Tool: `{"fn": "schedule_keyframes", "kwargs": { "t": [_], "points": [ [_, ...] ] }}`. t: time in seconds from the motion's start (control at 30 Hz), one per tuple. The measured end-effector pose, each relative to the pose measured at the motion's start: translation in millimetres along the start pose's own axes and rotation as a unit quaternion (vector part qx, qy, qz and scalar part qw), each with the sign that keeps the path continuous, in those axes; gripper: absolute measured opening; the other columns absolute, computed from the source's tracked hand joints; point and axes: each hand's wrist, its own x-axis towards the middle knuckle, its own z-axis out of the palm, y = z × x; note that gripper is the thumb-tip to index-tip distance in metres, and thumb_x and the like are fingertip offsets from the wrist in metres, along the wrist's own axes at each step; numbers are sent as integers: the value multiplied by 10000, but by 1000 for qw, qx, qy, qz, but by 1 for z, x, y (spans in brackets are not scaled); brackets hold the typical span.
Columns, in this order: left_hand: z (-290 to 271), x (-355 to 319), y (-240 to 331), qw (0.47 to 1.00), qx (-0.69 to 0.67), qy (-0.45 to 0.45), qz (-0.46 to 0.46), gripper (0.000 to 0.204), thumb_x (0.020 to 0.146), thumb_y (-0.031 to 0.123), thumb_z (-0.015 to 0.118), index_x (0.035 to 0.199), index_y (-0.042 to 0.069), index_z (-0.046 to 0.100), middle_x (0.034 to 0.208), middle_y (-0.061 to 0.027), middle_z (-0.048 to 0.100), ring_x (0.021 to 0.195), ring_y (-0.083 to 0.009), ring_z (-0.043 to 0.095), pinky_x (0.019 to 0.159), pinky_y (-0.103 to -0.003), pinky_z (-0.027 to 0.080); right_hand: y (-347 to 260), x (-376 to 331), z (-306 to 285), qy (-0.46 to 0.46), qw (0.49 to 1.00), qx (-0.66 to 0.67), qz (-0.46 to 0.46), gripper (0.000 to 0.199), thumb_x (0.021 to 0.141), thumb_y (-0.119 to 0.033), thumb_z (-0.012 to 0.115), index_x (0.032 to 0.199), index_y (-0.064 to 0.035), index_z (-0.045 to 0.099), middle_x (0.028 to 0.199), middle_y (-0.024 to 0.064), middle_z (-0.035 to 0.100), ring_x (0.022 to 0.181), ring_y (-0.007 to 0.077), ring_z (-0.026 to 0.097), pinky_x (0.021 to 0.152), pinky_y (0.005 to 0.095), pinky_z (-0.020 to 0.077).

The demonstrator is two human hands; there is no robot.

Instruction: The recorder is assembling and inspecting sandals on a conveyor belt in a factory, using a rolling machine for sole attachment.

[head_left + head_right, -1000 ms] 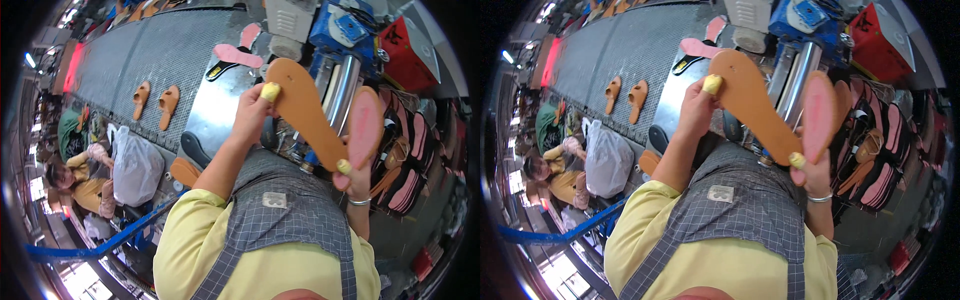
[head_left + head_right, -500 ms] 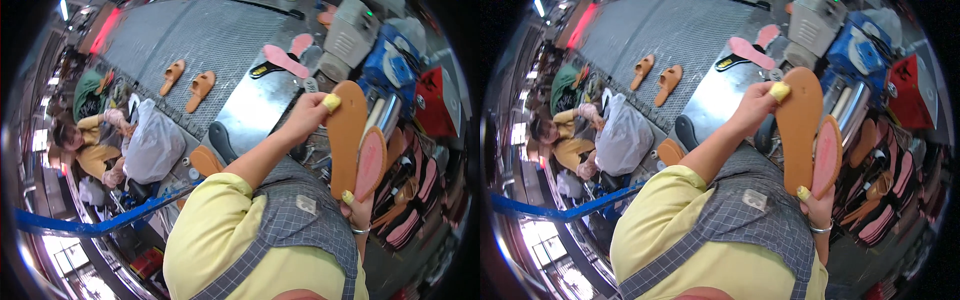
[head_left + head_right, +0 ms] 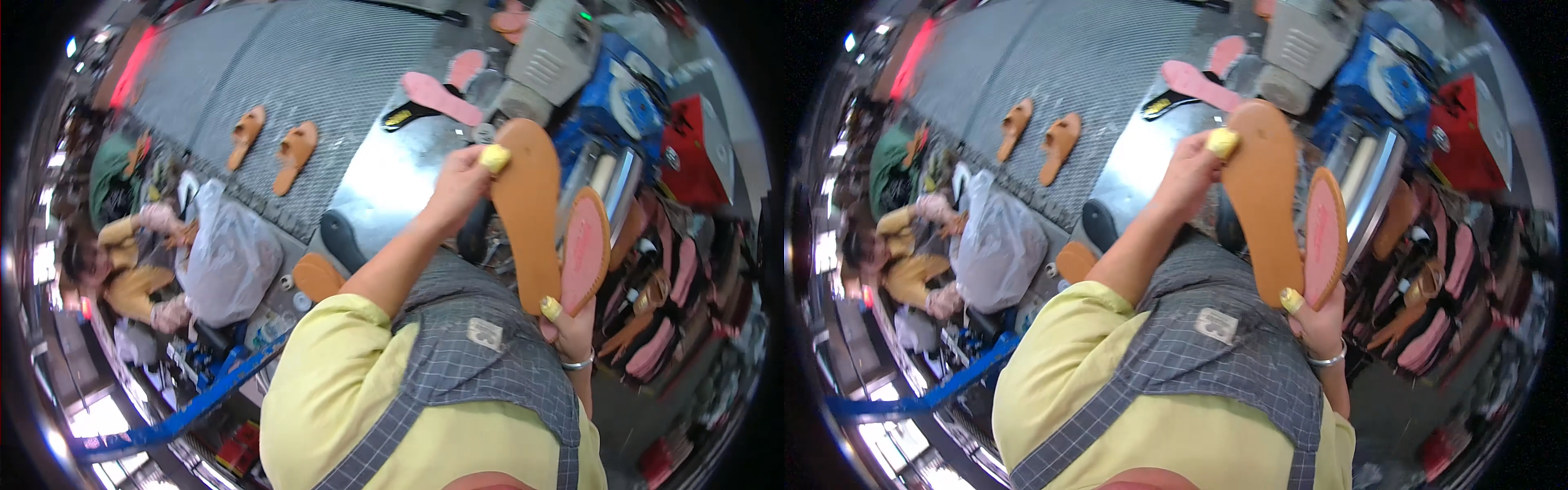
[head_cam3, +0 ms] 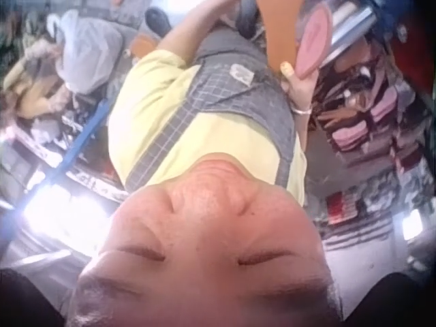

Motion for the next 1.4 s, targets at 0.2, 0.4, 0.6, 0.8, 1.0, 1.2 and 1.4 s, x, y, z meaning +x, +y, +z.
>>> {"fn": "schedule_keyframes", "kwargs": {
  "t": [0.2, 0.4, 0.6, 0.8, 1.0, 1.2, 1.4],
  "points": [
    [9, 6, -4, 999, -25, -43, -19, 240, 930, 242, 547, 976, 25, 636, 787, 0, 632, 632, -61, 557, 583, -214, 442, -5, -4, -30, 45, 999, -2, -6, 537, 773, -55, 696, 1238, 45, 447, 1001, 64, 581, 873, 95, 553, 747, 240, 450],
    [43, 11, -4, 999, -19, -35, -26, 249, 930, 256, 554, 959, 24, 638, 778, -3, 634, 617, -63, 543, 592, -212, 439, 5, -11, -43, 35, 999, 30, -3, 533, 771, -30, 677, 1246, 32, 443, 979, 39, 552, 894, 96, 539, 815, 247, 438],
    [72, 14, -15, 993, 40, -111, -19, 261, 934, 253, 548, 976, 9, 633, 688, 8, 568, 624, -77, 508, 590, -224, 414, 5, -27, -79, 229, 959, 102, -132, 491, 794, 22, 637, 1249, 16, 453, 1182, 76, 513, 1034, 122, 527, 897, 273, 439],
    [95, 17, -33, 984, 74, -161, 5, 328, 949, 199, 504, 1184, -18, 578, 933, -44, 600, 680, -88, 518, 637, -235, 442, -1, -51, -169, 326, 927, 57, -176, 503, 792, 52, 626, 1261, 9, 449, 1169, 69, 533, 1034, 137, 541, 905, 279, 454],
    [65, 32, -27, 992, 94, -87, 19, 313, 963, 174, 483, 1194, -23, 559, 950, -39, 591, 738, -81, 528, 652, -210, 443, 0, -74, -273, 318, 926, 71, -189, 479, 799, -1, 614, 1258, 22, 476, 1191, 105, 569, 1073, 184, 574, 936, 330, 459],
    [49, 57, -37, 950, 291, -100, 48, 365, 890, 119, 533, 1248, 47, 542, 1021, -12, 574, 833, -74, 523, 710, -212, 437, 18, -40, -346, 258, 959, 60, -99, 497, 799, -14, 616, 1273, 15, 469, 1241, 78, 540, 1120, 175, 539, 960, 306, 429],
    [82, 75, -52, 853, 452, -237, 109, 802, 661, 16, 734, 1381, 98, 391, 1367, -79, 454, 1207, -210, 455, 892, -350, 445, 24, 38, -332, 159, 984, -55, -56, 478, 802, -70, 650, 1251, 12, 508, 1163, 56, 586, 1037, 142, 569, 902, 272, 445]
  ]
}}
